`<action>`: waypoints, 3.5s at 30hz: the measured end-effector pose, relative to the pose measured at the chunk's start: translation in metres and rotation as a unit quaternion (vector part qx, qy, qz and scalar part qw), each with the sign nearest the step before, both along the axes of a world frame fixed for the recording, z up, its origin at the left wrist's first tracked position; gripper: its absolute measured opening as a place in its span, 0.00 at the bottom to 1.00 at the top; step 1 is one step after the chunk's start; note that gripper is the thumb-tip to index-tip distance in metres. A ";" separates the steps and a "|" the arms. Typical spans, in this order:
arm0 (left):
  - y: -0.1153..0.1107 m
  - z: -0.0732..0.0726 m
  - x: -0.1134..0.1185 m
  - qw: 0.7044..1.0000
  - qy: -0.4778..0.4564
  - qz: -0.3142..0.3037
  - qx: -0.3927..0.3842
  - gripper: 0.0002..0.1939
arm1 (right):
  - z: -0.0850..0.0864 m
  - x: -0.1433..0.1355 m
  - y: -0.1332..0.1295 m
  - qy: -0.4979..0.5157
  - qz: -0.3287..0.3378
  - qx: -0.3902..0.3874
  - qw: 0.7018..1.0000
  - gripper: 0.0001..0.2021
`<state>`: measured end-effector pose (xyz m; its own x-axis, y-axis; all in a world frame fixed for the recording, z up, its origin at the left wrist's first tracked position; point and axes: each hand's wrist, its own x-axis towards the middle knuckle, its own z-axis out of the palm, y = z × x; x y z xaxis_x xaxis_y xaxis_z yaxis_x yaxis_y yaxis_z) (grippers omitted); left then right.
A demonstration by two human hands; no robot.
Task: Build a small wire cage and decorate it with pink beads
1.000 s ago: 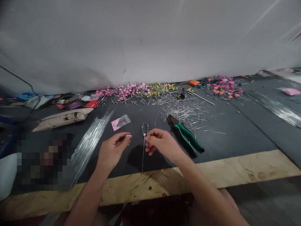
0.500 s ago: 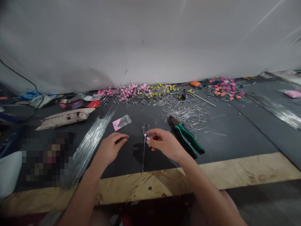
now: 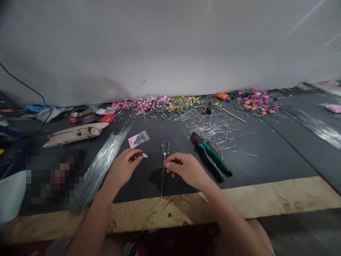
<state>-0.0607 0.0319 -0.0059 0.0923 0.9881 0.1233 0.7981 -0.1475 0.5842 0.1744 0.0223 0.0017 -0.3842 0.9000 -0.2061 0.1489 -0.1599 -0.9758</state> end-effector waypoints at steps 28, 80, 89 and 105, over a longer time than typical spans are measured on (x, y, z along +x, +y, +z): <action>-0.028 0.012 0.047 0.976 -0.160 -0.140 0.052 0.10 | -0.007 -0.017 -0.011 0.215 -0.016 -0.171 0.961 0.13; -0.024 -0.007 0.043 0.979 0.041 -0.199 0.034 0.20 | -0.018 -0.003 0.052 -0.174 -0.025 0.004 0.984 0.08; -0.015 -0.015 0.046 0.977 0.106 -0.182 -0.016 0.34 | -0.030 -0.003 0.069 -0.202 -0.005 -0.010 0.979 0.08; -0.009 -0.021 0.045 0.972 0.133 -0.189 -0.036 0.38 | -0.029 -0.008 0.072 -0.227 -0.011 -0.006 0.974 0.06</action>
